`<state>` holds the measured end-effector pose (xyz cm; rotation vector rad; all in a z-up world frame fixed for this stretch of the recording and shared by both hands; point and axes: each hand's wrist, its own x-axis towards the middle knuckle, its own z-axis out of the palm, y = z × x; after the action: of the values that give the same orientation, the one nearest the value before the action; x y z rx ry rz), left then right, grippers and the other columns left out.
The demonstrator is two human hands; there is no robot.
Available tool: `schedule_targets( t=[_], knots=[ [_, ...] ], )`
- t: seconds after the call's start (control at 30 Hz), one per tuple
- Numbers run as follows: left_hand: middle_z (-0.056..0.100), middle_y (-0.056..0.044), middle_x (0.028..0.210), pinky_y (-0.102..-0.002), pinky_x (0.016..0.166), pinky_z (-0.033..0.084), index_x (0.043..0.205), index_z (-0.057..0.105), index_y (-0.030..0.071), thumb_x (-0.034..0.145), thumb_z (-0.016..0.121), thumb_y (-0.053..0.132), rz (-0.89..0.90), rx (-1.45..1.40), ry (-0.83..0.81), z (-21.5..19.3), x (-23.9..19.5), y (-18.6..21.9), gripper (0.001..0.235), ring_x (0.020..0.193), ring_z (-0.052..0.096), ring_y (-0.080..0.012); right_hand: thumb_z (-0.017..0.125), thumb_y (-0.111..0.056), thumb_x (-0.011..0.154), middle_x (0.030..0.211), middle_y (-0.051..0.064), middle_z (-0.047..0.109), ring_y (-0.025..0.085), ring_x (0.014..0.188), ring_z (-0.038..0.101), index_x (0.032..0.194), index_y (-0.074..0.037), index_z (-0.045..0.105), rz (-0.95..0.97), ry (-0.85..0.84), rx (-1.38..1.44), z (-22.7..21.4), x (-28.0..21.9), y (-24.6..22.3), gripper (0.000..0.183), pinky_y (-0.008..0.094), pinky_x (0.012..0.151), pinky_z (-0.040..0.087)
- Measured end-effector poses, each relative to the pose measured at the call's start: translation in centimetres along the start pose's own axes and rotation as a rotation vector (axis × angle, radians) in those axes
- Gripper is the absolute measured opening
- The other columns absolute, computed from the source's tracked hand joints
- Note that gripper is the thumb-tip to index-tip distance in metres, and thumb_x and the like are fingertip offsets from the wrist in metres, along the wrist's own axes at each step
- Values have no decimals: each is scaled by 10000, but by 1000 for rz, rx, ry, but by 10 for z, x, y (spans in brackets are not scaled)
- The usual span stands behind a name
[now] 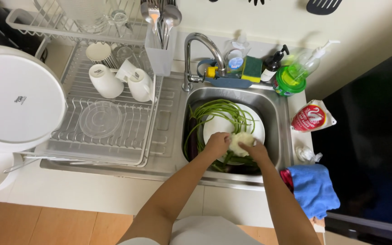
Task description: The person stands at a kitchen sink and washes long green beans and a head of white cabbage under running water. They remove the vegetables from a plastic bag, rinse them in the sink, and place them into a white bowl. The person also rinses the bowl itself under the tap.
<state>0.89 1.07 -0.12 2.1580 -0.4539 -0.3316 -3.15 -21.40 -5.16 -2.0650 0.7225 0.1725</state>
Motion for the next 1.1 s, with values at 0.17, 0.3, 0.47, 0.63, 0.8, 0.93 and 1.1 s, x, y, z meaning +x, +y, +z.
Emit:
schedule_targets(
  t=[0.17,0.3,0.47,0.63,0.8,0.93,1.1],
  knots=[
    [676,-220,918,-481,823,528,992,681,-31,942,671,219,-115,-7,8,3,11,-7,255,900,647,-392,909,-494,657,1183,200,726,284,1033,707,1383,35,557,-85,-157,-94,20,-8,-16,965,370,887,561],
    [671,-217,1157,-463,906,533,1223,676,2,927,687,235,-145,-19,79,17,20,-40,376,1053,652,-390,948,-473,684,1160,234,686,316,1038,668,1360,74,541,-331,-83,-306,28,-20,-44,961,384,883,538],
    [608,-223,1294,-455,1011,489,1389,578,37,902,731,322,-158,-50,93,-8,1,-32,584,1184,589,-402,875,-370,744,1038,194,724,267,909,691,1366,36,581,-425,-216,-116,34,-5,-51,799,360,801,553],
    [613,-188,1314,-459,1024,483,1403,557,69,864,747,409,-276,28,13,-20,-8,-20,665,1226,569,-379,775,-262,884,999,155,762,241,846,682,1347,-84,711,-342,-133,-75,7,48,-7,500,354,770,554],
    [677,-180,1236,-469,1034,463,1386,568,59,902,727,421,-232,63,-2,-14,-10,-16,624,1221,564,-385,778,-147,817,1272,351,545,480,1151,562,1438,48,496,-313,306,-370,-18,82,46,709,506,895,491],
    [690,-173,1211,-456,1022,474,1400,541,66,912,707,451,-321,54,-74,-26,-16,-6,644,1236,564,-358,732,-239,901,1265,282,642,426,1222,586,1362,-9,591,-211,140,-517,-19,74,33,534,496,1058,479],
    [627,-180,1285,-472,1040,429,1460,470,89,879,744,462,-292,49,-49,-7,-13,-35,743,1233,512,-384,730,-271,920,1235,264,681,426,1176,646,1233,-5,675,-107,101,-664,-21,82,22,414,501,996,535]
  ],
)
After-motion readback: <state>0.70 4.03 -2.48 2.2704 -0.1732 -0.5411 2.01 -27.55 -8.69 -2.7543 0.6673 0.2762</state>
